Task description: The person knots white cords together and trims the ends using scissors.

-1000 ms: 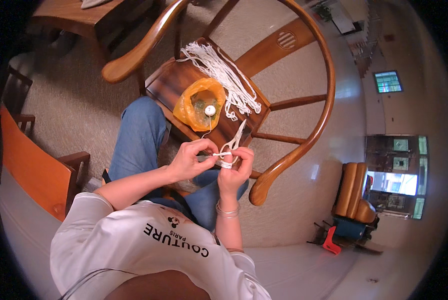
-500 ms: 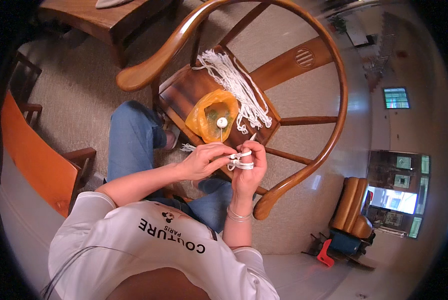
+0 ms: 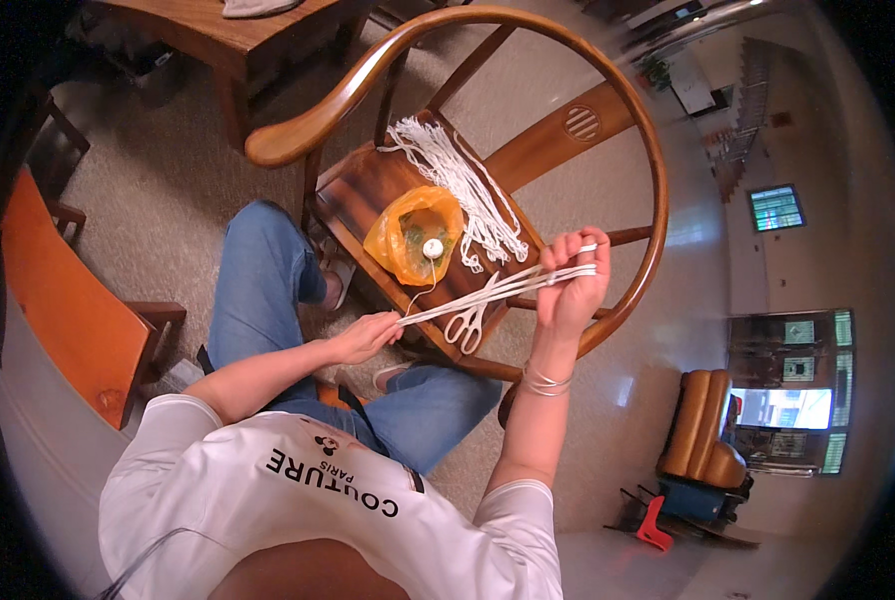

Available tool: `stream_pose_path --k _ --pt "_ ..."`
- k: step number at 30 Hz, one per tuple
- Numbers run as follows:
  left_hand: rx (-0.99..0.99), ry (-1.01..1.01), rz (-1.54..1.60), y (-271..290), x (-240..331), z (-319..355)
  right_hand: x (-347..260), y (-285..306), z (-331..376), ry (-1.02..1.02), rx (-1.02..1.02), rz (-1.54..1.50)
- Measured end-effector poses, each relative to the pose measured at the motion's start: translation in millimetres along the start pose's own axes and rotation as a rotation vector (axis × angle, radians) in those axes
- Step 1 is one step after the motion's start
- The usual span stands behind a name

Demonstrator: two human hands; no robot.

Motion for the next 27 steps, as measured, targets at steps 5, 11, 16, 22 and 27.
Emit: stream_pose_path --k 5,11,16,22,27 --pt "-0.077 0.232 0.004 -11 -63 20 -3 42 -9 0.046 0.031 -0.06" --pt "-0.083 0.503 -0.523 -14 -139 42 12 88 -10 0.063 0.074 -0.3" --pt "-0.239 0.318 -0.493 -7 -41 23 16 105 5 0.019 -0.026 -0.009" --pt "0.05 -0.571 -0.134 52 302 24 17 95 9 0.033 -0.017 0.239" --pt "-0.168 -0.63 0.621 28 367 41 10 102 10 0.057 0.0 0.257"
Point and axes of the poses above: each hand's wrist, its own z-axis away from the middle knuckle, its own y-axis out of the back of the hand, x = y × z, the point moved 9 cm from there along -z, towards the middle knuckle, and after that the axes turned 14 degrees about y, right-handed, at the moved point
